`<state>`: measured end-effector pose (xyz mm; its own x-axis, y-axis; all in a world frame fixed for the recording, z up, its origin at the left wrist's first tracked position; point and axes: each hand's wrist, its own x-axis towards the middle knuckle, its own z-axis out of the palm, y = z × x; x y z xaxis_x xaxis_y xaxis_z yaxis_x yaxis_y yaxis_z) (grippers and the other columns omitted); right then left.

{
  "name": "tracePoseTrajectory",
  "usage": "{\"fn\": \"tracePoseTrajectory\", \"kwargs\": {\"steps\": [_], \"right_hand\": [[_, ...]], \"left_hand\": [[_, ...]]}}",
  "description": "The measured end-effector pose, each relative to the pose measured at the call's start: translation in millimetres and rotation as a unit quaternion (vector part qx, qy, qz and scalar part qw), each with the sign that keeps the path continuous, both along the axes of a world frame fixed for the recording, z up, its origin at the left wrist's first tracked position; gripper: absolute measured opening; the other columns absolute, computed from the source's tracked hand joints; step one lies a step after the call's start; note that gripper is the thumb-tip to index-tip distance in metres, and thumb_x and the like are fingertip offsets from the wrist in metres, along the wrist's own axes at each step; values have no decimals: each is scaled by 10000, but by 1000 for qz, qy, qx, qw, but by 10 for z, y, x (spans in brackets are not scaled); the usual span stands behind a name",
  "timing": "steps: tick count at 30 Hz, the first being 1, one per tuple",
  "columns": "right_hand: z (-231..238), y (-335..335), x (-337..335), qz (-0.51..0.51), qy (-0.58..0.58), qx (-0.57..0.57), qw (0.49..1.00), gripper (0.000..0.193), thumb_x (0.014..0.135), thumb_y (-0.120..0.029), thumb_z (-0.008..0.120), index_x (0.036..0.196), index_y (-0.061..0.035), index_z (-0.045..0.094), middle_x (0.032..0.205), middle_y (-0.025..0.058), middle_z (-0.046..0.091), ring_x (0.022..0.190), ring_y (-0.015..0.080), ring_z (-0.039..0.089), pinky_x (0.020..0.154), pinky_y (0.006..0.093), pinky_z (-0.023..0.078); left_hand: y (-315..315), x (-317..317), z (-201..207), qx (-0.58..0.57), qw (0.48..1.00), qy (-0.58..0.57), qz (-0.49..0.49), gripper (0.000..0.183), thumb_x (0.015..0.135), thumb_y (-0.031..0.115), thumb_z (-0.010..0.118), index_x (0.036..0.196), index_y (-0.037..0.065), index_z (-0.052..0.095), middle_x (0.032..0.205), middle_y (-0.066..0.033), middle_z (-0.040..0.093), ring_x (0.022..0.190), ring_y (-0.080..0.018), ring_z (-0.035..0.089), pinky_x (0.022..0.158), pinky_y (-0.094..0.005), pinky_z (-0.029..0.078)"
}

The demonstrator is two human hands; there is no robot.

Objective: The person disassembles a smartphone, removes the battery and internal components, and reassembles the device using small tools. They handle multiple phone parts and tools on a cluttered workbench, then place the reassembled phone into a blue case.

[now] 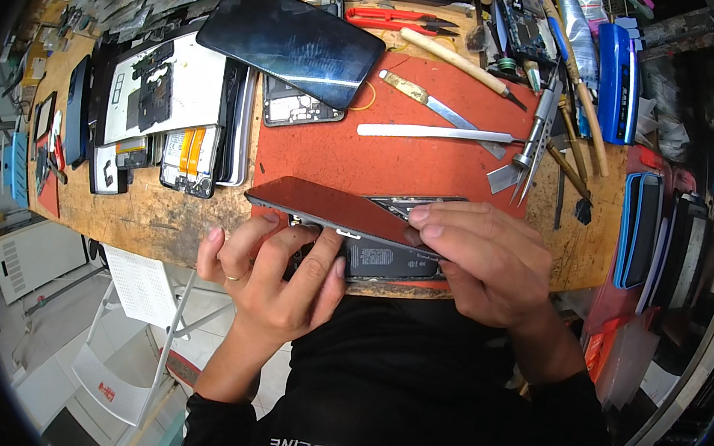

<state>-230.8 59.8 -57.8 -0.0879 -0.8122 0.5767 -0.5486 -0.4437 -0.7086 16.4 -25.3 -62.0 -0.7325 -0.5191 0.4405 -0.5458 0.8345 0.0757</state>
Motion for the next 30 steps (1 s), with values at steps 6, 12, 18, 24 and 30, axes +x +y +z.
{"fn": "tracePoseTrajectory", "kwargs": {"steps": [6,12,18,24,30], "right_hand": [[17,-7,4,-8,9,-1,1000,328,829,116,760,1152,57,756,1043,232,805,968,356,825,845,428,698],[18,-2,2,-9,9,0,1000,319,833,108,771,1148,56,761,1047,231,807,972,355,826,847,423,698],[-1,7,3,-11,8,-2,1000,305,840,103,768,1141,56,760,1050,233,807,974,354,826,844,424,698],[0,7,2,-9,8,-3,1000,310,847,102,759,1154,54,754,1046,232,807,972,354,826,843,425,699],[11,4,-1,-6,11,-2,1000,320,845,107,754,1160,53,750,1041,234,805,975,356,825,844,428,698]], "left_hand": [[21,8,-5,-36,999,-21,-3,285,878,320,753,1096,187,879,1027,19,709,1195,-254,589,1225,-542,201],[38,4,-22,-34,999,-23,12,310,942,379,720,1142,211,886,1022,55,719,1180,-201,596,1234,-534,176],[39,-14,-17,-34,999,-24,14,310,933,372,715,1132,206,885,1004,53,703,1174,-204,595,1233,-535,180],[22,-17,-23,-12,1000,-9,10,303,928,370,709,1113,207,885,999,48,699,1168,-210,597,1234,-540,181],[18,-13,-34,-12,1000,-7,8,294,920,369,709,1094,207,883,993,45,694,1168,-211,599,1233,-544,182]]}}
